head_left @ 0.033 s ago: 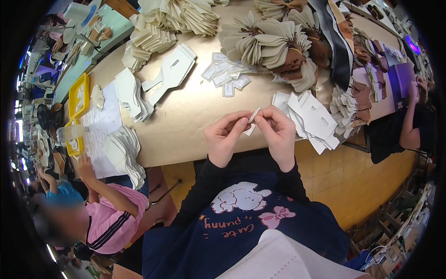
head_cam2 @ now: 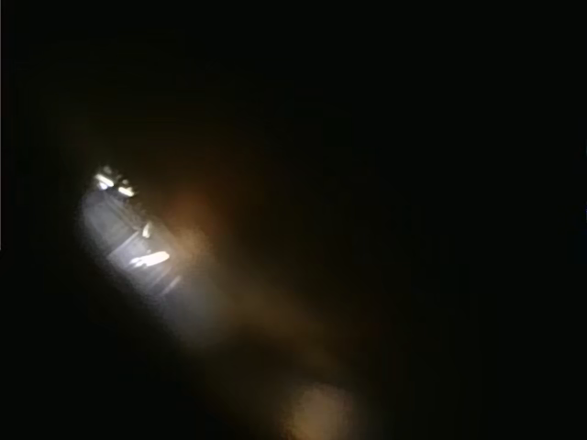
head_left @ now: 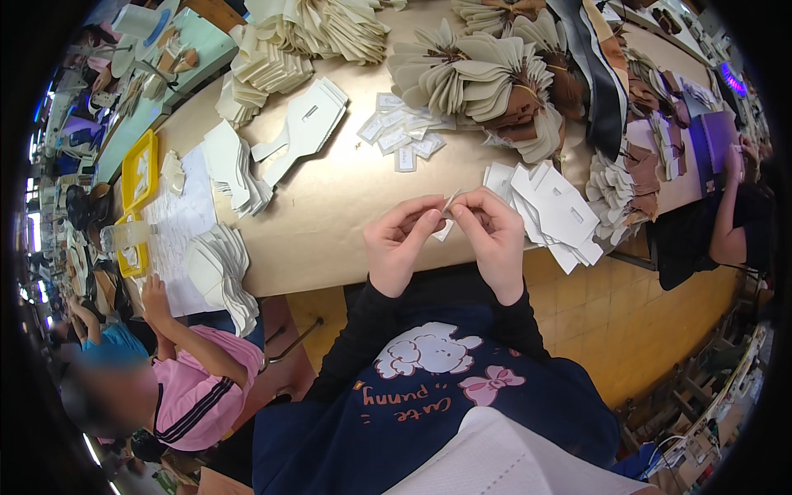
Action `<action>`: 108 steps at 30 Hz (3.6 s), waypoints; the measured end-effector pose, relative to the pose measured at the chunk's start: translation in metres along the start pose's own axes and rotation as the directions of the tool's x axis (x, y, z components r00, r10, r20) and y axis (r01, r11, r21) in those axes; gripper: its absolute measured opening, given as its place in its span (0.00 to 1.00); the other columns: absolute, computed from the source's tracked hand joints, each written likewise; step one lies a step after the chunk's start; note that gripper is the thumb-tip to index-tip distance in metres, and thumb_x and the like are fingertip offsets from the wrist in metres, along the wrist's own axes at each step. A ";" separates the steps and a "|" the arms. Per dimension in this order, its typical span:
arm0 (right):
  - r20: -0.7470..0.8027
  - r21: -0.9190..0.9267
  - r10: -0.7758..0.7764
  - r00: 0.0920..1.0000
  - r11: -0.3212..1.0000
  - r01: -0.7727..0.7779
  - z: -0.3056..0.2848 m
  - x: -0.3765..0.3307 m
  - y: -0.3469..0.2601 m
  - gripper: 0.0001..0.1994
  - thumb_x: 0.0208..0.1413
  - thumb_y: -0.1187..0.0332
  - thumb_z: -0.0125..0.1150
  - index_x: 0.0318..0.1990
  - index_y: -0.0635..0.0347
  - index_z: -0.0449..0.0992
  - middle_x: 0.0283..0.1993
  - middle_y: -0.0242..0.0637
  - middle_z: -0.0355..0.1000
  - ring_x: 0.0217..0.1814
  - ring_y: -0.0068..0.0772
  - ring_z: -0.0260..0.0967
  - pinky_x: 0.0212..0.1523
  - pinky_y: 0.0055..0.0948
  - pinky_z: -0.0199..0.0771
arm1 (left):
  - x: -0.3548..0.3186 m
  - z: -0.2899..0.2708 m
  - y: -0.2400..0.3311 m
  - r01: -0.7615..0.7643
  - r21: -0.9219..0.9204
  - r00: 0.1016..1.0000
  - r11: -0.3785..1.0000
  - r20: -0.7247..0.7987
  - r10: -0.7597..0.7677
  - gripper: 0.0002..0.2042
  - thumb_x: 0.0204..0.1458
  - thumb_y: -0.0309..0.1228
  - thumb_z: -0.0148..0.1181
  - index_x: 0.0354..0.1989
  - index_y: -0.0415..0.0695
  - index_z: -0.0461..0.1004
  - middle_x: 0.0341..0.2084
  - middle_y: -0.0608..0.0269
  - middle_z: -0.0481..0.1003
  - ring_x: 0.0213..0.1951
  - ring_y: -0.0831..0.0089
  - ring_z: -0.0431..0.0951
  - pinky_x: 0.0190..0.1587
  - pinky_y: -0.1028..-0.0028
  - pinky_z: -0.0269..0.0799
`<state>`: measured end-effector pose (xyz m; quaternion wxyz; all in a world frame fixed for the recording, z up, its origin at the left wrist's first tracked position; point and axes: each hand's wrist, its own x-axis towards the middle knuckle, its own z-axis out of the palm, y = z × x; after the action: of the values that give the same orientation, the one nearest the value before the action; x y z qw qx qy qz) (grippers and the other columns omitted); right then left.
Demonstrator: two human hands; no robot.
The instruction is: The person repeatedly picks small white paper labels and places them onto white fabric pieces on a worktable. They smooth each label into place and stack the labeled pieces. The person briefly retrieves a phone from their pocket and returns it while continuing the labeling task.
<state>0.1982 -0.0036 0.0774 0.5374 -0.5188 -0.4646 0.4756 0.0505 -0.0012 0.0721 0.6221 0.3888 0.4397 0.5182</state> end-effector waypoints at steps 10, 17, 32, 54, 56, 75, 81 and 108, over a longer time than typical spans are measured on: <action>0.008 -0.138 0.014 1.000 0.990 -0.013 -0.001 0.002 -0.005 0.03 0.57 0.77 0.63 0.35 0.67 0.79 0.29 0.29 0.71 0.21 0.13 0.51 0.23 0.20 0.52 | 0.004 0.000 0.000 -0.198 0.370 0.979 0.908 0.037 0.199 0.12 0.53 0.17 0.66 0.47 0.32 0.80 0.40 0.50 0.83 0.40 0.70 0.84 0.43 0.76 0.81; 0.002 -0.108 0.031 1.000 0.994 -0.030 0.001 0.002 -0.002 0.03 0.56 0.76 0.64 0.35 0.68 0.80 0.27 0.29 0.70 0.20 0.14 0.50 0.22 0.21 0.51 | 0.008 -0.001 -0.004 -0.419 0.490 0.899 0.765 0.103 0.426 0.11 0.51 0.15 0.65 0.44 0.33 0.82 0.40 0.49 0.83 0.39 0.68 0.85 0.41 0.75 0.82; -0.005 -0.132 0.021 1.000 0.991 -0.022 -0.001 0.001 -0.006 0.02 0.54 0.78 0.62 0.32 0.68 0.77 0.31 0.31 0.74 0.19 0.13 0.52 0.22 0.19 0.54 | -0.001 0.003 -0.005 -0.188 0.272 0.981 0.944 0.009 0.193 0.09 0.54 0.18 0.65 0.43 0.33 0.82 0.37 0.53 0.83 0.36 0.75 0.83 0.39 0.78 0.80; 0.001 -0.175 -0.032 0.999 0.984 0.032 -0.001 -0.003 -0.009 0.02 0.52 0.79 0.63 0.32 0.68 0.77 0.26 0.30 0.69 0.19 0.14 0.53 0.21 0.20 0.52 | -0.004 0.002 0.003 -0.161 0.242 0.987 0.957 0.030 0.158 0.08 0.54 0.18 0.65 0.42 0.33 0.81 0.37 0.55 0.83 0.39 0.73 0.83 0.45 0.76 0.80; 0.019 -0.189 -0.042 0.999 0.981 0.045 -0.001 -0.003 -0.009 0.02 0.51 0.79 0.63 0.32 0.68 0.77 0.26 0.30 0.68 0.19 0.14 0.53 0.22 0.20 0.52 | -0.006 0.003 0.002 -0.042 0.043 0.999 0.998 -0.017 0.043 0.08 0.55 0.19 0.65 0.43 0.32 0.80 0.36 0.58 0.82 0.41 0.74 0.82 0.47 0.76 0.79; -0.021 -0.152 0.165 0.986 0.974 -0.167 -0.028 0.004 0.011 0.09 0.58 0.72 0.66 0.28 0.66 0.75 0.21 0.21 0.63 0.22 0.09 0.52 0.22 0.18 0.49 | 0.010 -0.024 -0.020 0.137 0.036 0.989 0.990 -0.063 -0.135 0.08 0.60 0.26 0.62 0.41 0.32 0.79 0.30 0.64 0.78 0.31 0.80 0.75 0.38 0.79 0.70; -0.285 0.054 0.018 0.958 0.999 -0.003 -0.073 0.003 0.000 0.09 0.59 0.78 0.58 0.26 0.61 0.68 0.25 0.24 0.65 0.24 0.10 0.54 0.24 0.15 0.50 | 0.033 -0.034 -0.056 0.112 0.239 0.979 0.965 -0.195 -0.066 0.08 0.58 0.28 0.63 0.42 0.35 0.79 0.31 0.65 0.78 0.31 0.76 0.77 0.37 0.77 0.73; 0.205 -0.788 0.045 0.978 0.600 0.138 0.033 0.055 0.048 0.14 0.66 0.60 0.51 0.55 0.51 0.76 0.23 0.48 0.74 0.26 0.53 0.74 0.31 0.47 0.72 | 0.122 -0.056 -0.068 -0.263 0.872 0.889 0.413 0.052 0.456 0.05 0.53 0.28 0.64 0.35 0.41 0.77 0.38 0.60 0.78 0.40 0.58 0.76 0.43 0.64 0.73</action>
<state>0.1706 0.0549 0.0309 0.2111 -0.6402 -0.6935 0.2542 0.0272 0.1097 -0.0263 0.1720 0.6782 0.6015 0.3855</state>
